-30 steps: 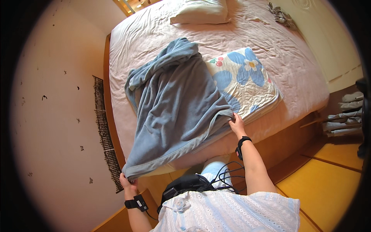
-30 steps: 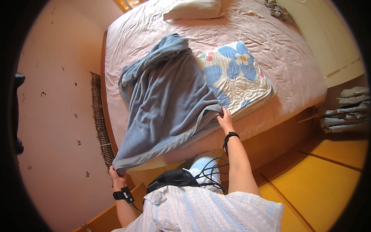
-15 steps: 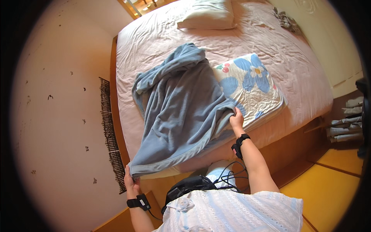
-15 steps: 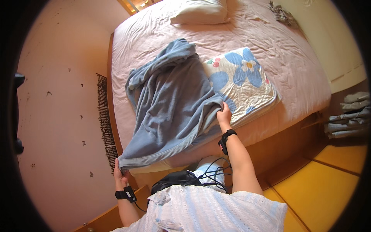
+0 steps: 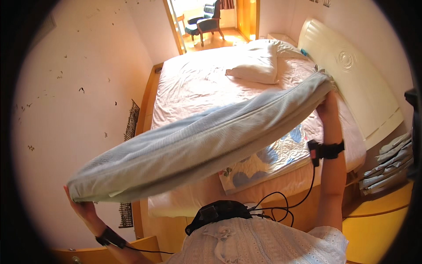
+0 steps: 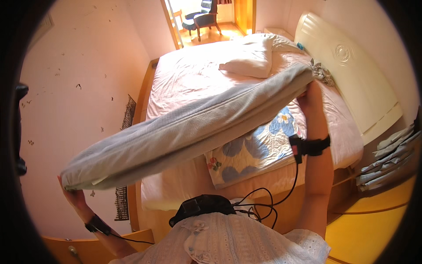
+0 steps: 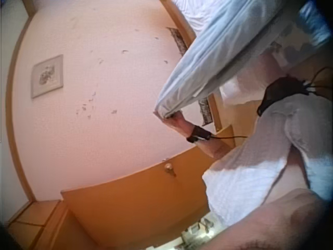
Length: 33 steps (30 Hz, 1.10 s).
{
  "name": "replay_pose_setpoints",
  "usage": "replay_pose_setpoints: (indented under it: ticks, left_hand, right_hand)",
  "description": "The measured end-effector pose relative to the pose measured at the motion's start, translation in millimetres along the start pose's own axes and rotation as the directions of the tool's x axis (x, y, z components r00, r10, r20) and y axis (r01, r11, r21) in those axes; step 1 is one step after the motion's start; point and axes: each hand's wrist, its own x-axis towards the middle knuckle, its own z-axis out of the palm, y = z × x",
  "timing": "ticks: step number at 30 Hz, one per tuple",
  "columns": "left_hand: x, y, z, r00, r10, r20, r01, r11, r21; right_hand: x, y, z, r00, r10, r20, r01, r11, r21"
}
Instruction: The person folds a light blue blanket and a floral quilt on a bed, then smooths the bedsheet and adjusts a pillow. The folded items are placed on the bed.
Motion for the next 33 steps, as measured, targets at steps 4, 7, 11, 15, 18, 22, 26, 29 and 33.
replay_pose_setpoints:
  ticks: [4, 7, 11, 15, 18, 22, 26, 29, 33]
  left_hand:
    - [22.3, 29.6, 15.4, 0.993, 0.001, 0.12, 0.004, 0.999, -0.036]
    - [28.9, 55.0, 22.4, 0.993, 0.11, 0.043, -0.103, 0.986, -0.134]
    - [56.6, 74.6, 13.6, 0.935, 0.287, 0.209, -0.278, 0.958, -0.074]
    - [120.1, -11.4, 26.3, 0.918, 0.0, 0.396, -0.1, 0.968, 0.231]
    - [142.5, -52.8, 61.4, 0.886, -0.298, 0.355, 0.38, 0.906, -0.185]
    - [133.4, 8.2, 83.2, 0.868, 0.139, 0.477, 0.024, 0.948, -0.319]
    - [107.5, 76.4, 61.3, 0.75, 0.523, 0.405, -0.304, 0.817, -0.491]
    - [57.2, 64.9, 30.5, 0.789, 0.494, 0.365, -0.377, 0.859, -0.346]
    - [-28.9, -18.5, 4.9, 0.684, 0.721, 0.108, -0.607, 0.481, 0.633]
  right_hand:
    - [-17.0, -92.0, 29.6, 0.967, -0.218, 0.13, 0.223, 0.975, -0.02]
    - [-25.5, -154.9, 44.2, 0.723, -0.257, 0.641, 0.173, 0.966, 0.192]
    - [-13.2, -171.9, 52.5, 0.763, -0.447, 0.467, 0.48, 0.876, 0.053]
    - [39.4, -77.4, 66.0, 0.972, 0.186, 0.144, -0.146, 0.958, -0.248]
    - [77.0, -35.4, 80.7, 0.926, 0.377, -0.021, -0.366, 0.882, -0.296]
    - [111.6, -121.9, 106.6, 0.976, -0.146, 0.163, 0.179, 0.961, -0.21]
    - [65.4, -188.5, 106.0, 0.58, -0.489, 0.651, 0.261, 0.869, 0.421]
    - [7.5, -177.3, 75.6, 0.518, -0.571, 0.637, 0.646, 0.749, 0.147]
    - [-59.2, -111.5, -19.3, 0.61, -0.717, 0.338, 0.768, 0.428, -0.477]
